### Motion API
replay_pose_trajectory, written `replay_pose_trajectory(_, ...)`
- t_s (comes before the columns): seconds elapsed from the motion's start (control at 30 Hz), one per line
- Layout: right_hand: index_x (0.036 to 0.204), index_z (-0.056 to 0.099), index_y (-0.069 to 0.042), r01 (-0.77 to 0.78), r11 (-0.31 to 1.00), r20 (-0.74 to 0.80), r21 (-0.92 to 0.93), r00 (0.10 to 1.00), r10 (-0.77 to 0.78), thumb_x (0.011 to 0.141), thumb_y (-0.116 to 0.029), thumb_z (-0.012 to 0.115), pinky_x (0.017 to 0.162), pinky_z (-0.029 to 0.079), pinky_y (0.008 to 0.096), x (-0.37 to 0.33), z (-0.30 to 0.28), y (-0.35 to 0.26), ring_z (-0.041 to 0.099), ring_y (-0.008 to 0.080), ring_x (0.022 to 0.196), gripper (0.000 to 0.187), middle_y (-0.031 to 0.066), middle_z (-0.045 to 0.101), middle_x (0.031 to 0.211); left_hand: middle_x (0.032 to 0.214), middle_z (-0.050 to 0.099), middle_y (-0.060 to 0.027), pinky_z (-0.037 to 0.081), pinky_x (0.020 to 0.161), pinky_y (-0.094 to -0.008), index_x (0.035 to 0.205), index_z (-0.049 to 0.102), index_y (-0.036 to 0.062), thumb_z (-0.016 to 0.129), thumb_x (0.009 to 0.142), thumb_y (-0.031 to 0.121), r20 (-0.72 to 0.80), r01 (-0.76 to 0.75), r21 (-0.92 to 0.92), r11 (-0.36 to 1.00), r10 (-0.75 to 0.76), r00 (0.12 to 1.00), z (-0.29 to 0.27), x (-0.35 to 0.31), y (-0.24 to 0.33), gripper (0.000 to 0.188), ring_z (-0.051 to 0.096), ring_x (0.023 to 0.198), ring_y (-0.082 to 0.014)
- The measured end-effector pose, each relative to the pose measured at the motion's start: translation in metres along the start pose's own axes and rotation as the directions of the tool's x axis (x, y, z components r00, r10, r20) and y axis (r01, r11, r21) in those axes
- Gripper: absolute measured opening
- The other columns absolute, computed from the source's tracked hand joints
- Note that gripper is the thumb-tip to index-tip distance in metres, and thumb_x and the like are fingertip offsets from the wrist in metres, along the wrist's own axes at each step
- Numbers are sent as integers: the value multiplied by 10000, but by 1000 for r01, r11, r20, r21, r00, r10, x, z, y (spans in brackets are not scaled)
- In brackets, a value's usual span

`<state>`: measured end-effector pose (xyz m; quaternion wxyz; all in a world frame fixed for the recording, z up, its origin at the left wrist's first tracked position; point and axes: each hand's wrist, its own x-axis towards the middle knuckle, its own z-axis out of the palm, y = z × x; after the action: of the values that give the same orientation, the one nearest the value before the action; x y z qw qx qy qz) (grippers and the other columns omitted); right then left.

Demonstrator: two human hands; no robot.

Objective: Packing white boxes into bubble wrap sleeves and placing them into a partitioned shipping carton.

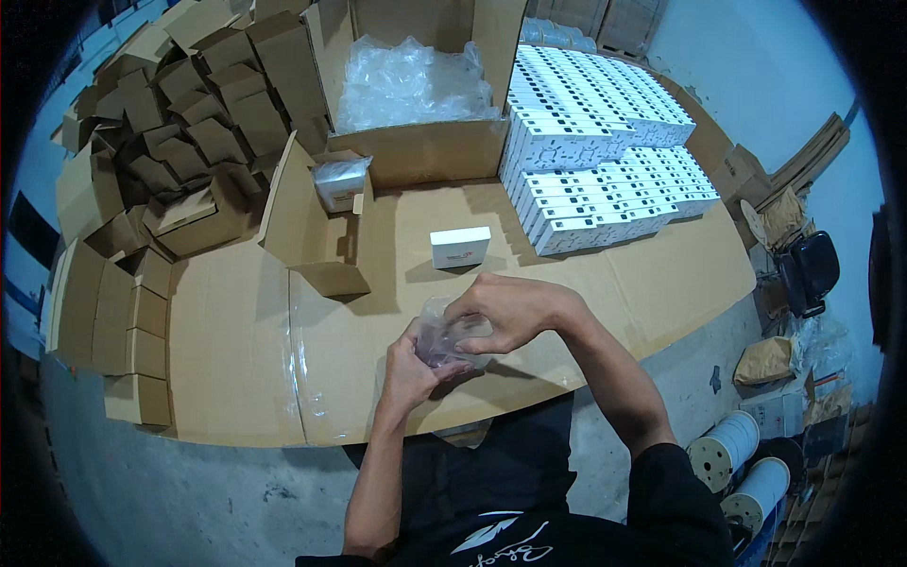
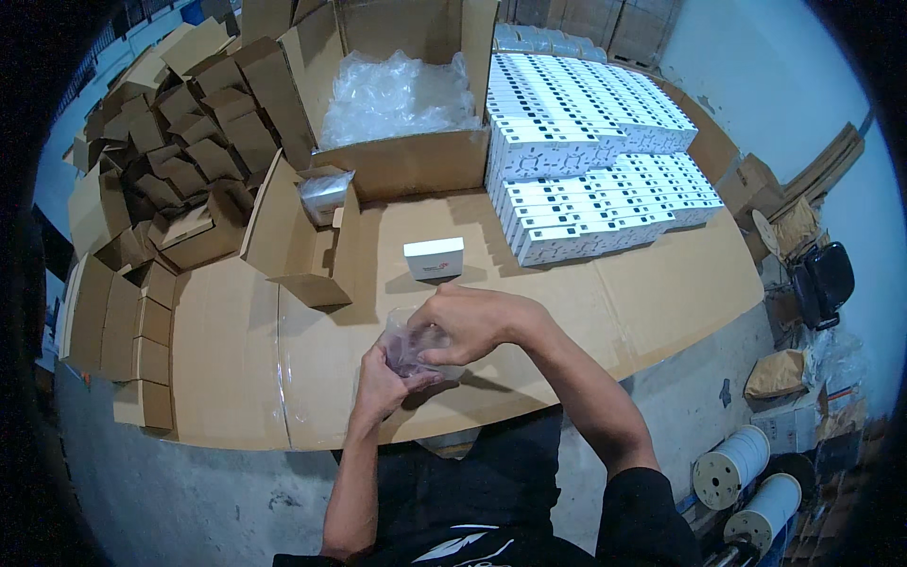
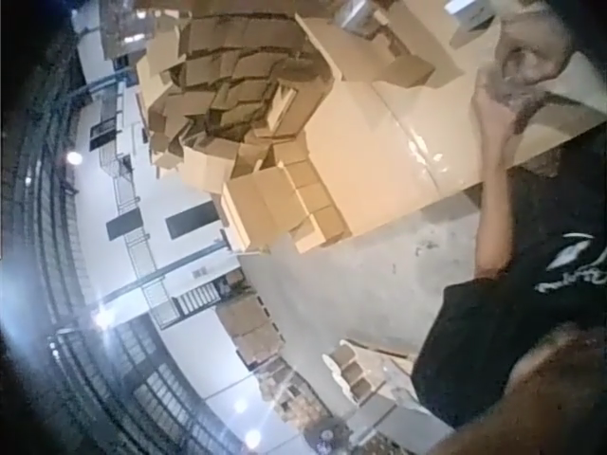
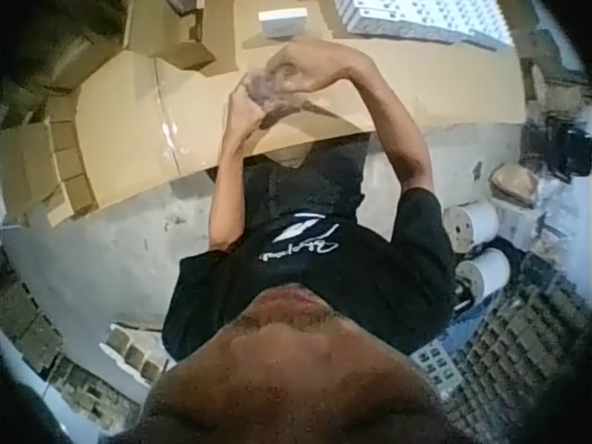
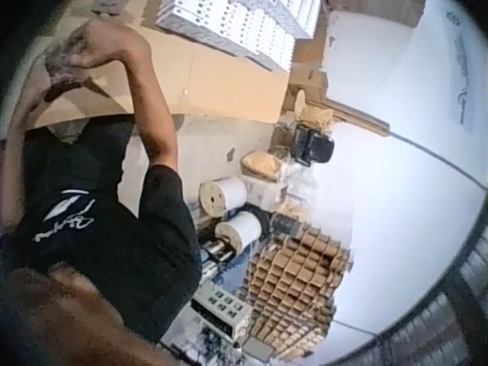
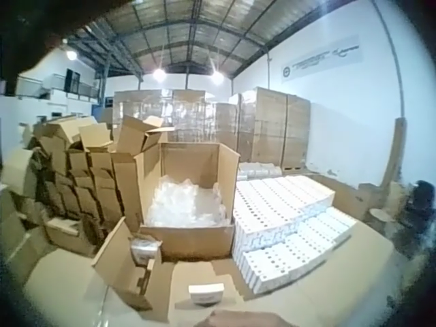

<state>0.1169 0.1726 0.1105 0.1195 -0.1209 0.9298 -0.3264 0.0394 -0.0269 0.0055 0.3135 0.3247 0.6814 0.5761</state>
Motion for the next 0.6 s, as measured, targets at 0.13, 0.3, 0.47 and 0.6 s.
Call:
replay_pose_trajectory(0.13, 1179, 688, -16, 85, 996, -57, 20, 995, -84, 825, -208, 698, 758, 568, 435, -3, -3, -6, 706, 375, 811, 403, 221, 722, 898, 1069, 729, -120, 552, 882, -359, 1179, 621, 9, 959, 628, 175, -3, -79, -9, 997, 79, 997, 0, 0, 3, 667, 692, 994, -200)
replay_pose_trajectory(0.3, 1195, 692, -35, 174, 985, -111, 17, 979, -171, 842, -199, 705, 724, 570, 407, -5, -4, -1, 701, 357, 791, 389, 192, 728, 900, 1064, 728, -101, 551, 885, -360, 1181, 623, 7, 962, 616, 166, 9, -89, -64, 994, 90, 996, 1, -1, 6, 678, 688, 992, -191)
replay_pose_trajectory(0.47, 1154, 707, -6, -66, 997, -33, 29, 997, 67, 912, -103, 661, 745, 570, 368, -1, -9, 0, 711, 291, 791, 265, 157, 747, 925, 1048, 741, -96, 558, 889, -361, 1173, 662, -1, 958, 615, 160, 34, -39, 35, 999, 38, 999, 0, -2, 11, 652, 695, 982, -187)
replay_pose_trajectory(0.6, 1147, 703, 12, 102, 987, -207, 121, 975, -76, 966, -86, 620, 770, 558, 347, -3, -9, 8, 718, 223, 827, 222, 121, 753, 895, 1032, 746, -104, 568, 868, -351, 1173, 666, -14, 953, 632, 165, 15, -91, 75, 993, 90, 996, -2, 1, -1, 638, 704, 943, -185)
